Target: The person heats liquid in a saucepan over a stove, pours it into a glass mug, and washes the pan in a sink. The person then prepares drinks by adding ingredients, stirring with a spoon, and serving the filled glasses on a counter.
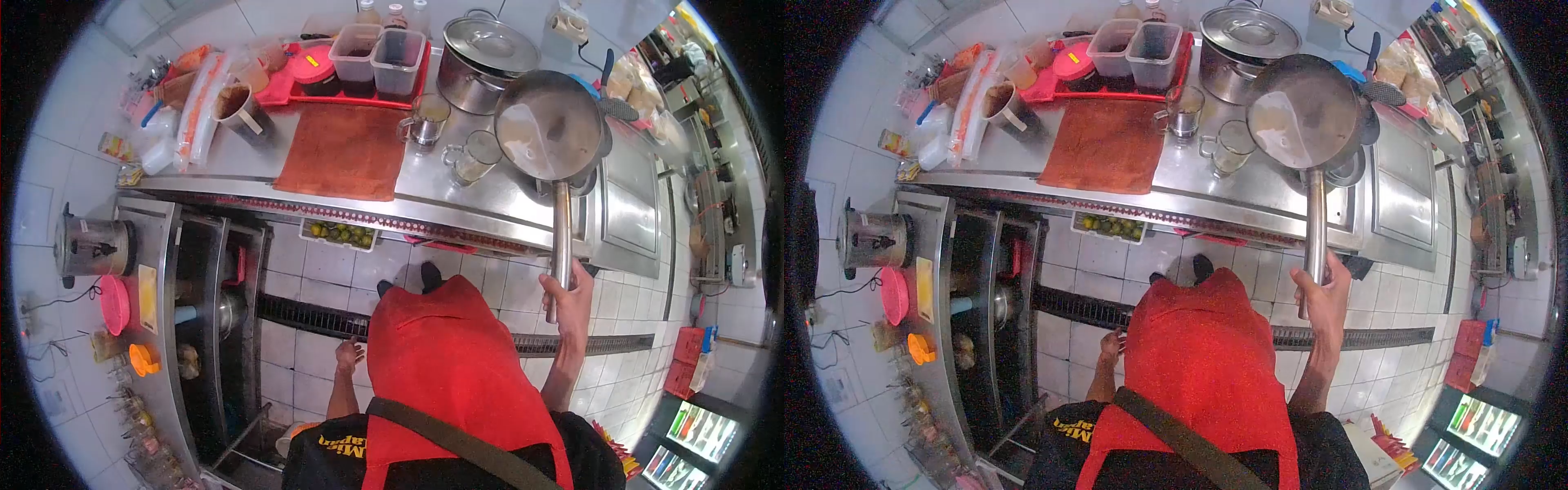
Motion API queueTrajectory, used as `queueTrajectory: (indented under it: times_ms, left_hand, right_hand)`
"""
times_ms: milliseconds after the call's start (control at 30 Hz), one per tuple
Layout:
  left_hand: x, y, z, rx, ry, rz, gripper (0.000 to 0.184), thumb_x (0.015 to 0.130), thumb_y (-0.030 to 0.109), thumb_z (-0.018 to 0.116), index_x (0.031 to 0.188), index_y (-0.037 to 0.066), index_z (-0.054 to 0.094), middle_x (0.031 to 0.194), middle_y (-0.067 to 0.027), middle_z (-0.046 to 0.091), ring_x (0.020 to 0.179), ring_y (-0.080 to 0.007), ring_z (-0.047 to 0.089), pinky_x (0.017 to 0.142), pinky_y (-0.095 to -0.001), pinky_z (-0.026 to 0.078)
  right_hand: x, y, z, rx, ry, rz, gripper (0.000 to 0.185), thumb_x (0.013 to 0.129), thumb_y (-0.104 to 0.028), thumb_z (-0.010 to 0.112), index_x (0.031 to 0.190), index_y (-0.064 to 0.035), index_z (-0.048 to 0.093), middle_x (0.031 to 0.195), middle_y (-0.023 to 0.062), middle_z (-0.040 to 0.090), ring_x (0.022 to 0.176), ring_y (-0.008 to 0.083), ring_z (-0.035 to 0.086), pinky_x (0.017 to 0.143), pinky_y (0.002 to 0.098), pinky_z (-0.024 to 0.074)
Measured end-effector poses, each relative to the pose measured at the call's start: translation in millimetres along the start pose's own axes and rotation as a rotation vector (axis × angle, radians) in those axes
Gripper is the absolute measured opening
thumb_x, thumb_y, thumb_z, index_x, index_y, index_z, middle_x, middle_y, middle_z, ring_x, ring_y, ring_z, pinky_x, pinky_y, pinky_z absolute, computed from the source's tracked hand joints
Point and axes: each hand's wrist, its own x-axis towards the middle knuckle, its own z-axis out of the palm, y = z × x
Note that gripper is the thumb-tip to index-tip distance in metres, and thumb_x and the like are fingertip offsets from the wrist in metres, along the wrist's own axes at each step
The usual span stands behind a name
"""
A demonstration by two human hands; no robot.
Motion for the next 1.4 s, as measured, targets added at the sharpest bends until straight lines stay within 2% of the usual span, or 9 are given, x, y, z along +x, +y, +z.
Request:
queueTrajectory:
  times_ms: [300,400,500,933,1133,1200,1233,1300,1400]
  left_hand:
    - [12.1,21.8,7.6,-0.051,-0.021,0.099,0.023,0.089,0.034,0.063,0.09,0.012,0.057,0.074,-0.0025,0.059,0.062,-0.014,0.06,0.053,-0.0295,0.051]
    - [18.8,27.6,11.7,0.001,0.01,0.063,0.024,0.089,0.036,0.062,0.087,0.013,0.057,0.074,-0.0016,0.059,0.063,-0.014,0.06,0.055,-0.031,0.051]
    - [23.0,26.7,8.7,-0.037,-0.059,0.087,0.025,0.09,0.038,0.061,0.09,0.013,0.056,0.075,-0.0013,0.06,0.063,-0.0144,0.06,0.056,-0.0317,0.051]
    - [19.4,39.6,13.1,0.037,-0.051,0.009,0.024,0.092,0.036,0.058,0.094,0.012,0.056,0.077,-0.0017,0.06,0.065,-0.0149,0.059,0.06,-0.0323,0.05]
    - [36.7,36.0,10.2,0.068,-0.067,0.131,0.022,0.092,0.033,0.058,0.094,0.012,0.056,0.074,-0.0022,0.06,0.065,-0.0133,0.059,0.06,-0.0337,0.049]
    - [94.4,11.3,-14.3,-0.259,-0.384,-0.036,0.021,0.091,0.031,0.06,0.1,0.012,0.057,0.075,-0.0025,0.061,0.066,-0.0144,0.06,0.061,-0.0349,0.05]
    - [81.9,17.2,-6.3,-0.258,-0.385,-0.037,0.021,0.091,0.031,0.06,0.1,0.012,0.057,0.075,-0.0025,0.061,0.066,-0.0144,0.06,0.061,-0.0349,0.05]
    - [40.6,38.1,17.5,-0.024,-0.09,0.101,0.022,0.09,0.031,0.061,0.104,0.015,0.058,0.076,-0.0021,0.062,0.068,-0.0156,0.061,0.062,-0.0363,0.051]
    - [35.3,44.1,18.8,-0.018,-0.136,0.117,0.022,0.09,0.031,0.06,0.106,0.017,0.059,0.077,-0.0018,0.062,0.068,-0.0165,0.061,0.063,-0.0369,0.051]
  right_hand:
    - [6.3,0.4,8.4,-0.012,0.011,0.005,0.036,0.073,-0.004,0.066,0.108,0.0001,0.058,0.062,0.0014,0.054,0.046,0.0084,0.05,0.04,0.0238,0.0388]
    - [7.3,0.0,10.8,-0.029,0.022,0.005,0.036,0.074,-0.003,0.066,0.109,-0.0001,0.058,0.062,0.0007,0.053,0.046,0.0079,0.05,0.039,0.0235,0.0382]
    - [7.8,-1.0,12.3,-0.026,0.027,-0.002,0.037,0.074,-0.002,0.066,0.111,-0.0001,0.058,0.062,0.0007,0.054,0.045,0.0077,0.05,0.038,0.0232,0.0375]
    - [5.3,-6.6,15.9,-0.05,0.031,0.049,0.044,0.075,-0.003,0.066,0.117,0.0019,0.054,0.062,0.0028,0.055,0.042,0.0077,0.049,0.032,0.0225,0.0348]
    - [2.3,-6.8,18.8,-0.037,0.076,0.054,0.046,0.074,-0.003,0.067,0.118,0.003,0.054,0.062,0.0026,0.054,0.041,0.0079,0.048,0.032,0.0226,0.0337]
    - [1.1,-9.6,19.4,-0.054,0.08,0.059,0.045,0.074,-0.003,0.067,0.117,0.0031,0.054,0.062,0.0024,0.054,0.042,0.0079,0.048,0.033,0.0227,0.0343]
    - [1.0,-10.5,19.5,-0.071,0.081,0.062,0.044,0.074,-0.003,0.067,0.116,0.0032,0.055,0.062,0.0022,0.053,0.042,0.0079,0.048,0.034,0.0229,0.0348]
    - [2.1,-6.0,18.3,-0.076,0.082,0.037,0.044,0.074,-0.004,0.067,0.116,0.0034,0.056,0.063,0.002,0.053,0.043,0.0079,0.048,0.036,0.0229,0.0356]
    - [1.8,-3.7,17.5,-0.08,0.086,0.002,0.044,0.074,-0.004,0.068,0.115,0.0038,0.056,0.064,0.002,0.053,0.045,0.0081,0.049,0.039,0.0231,0.0368]
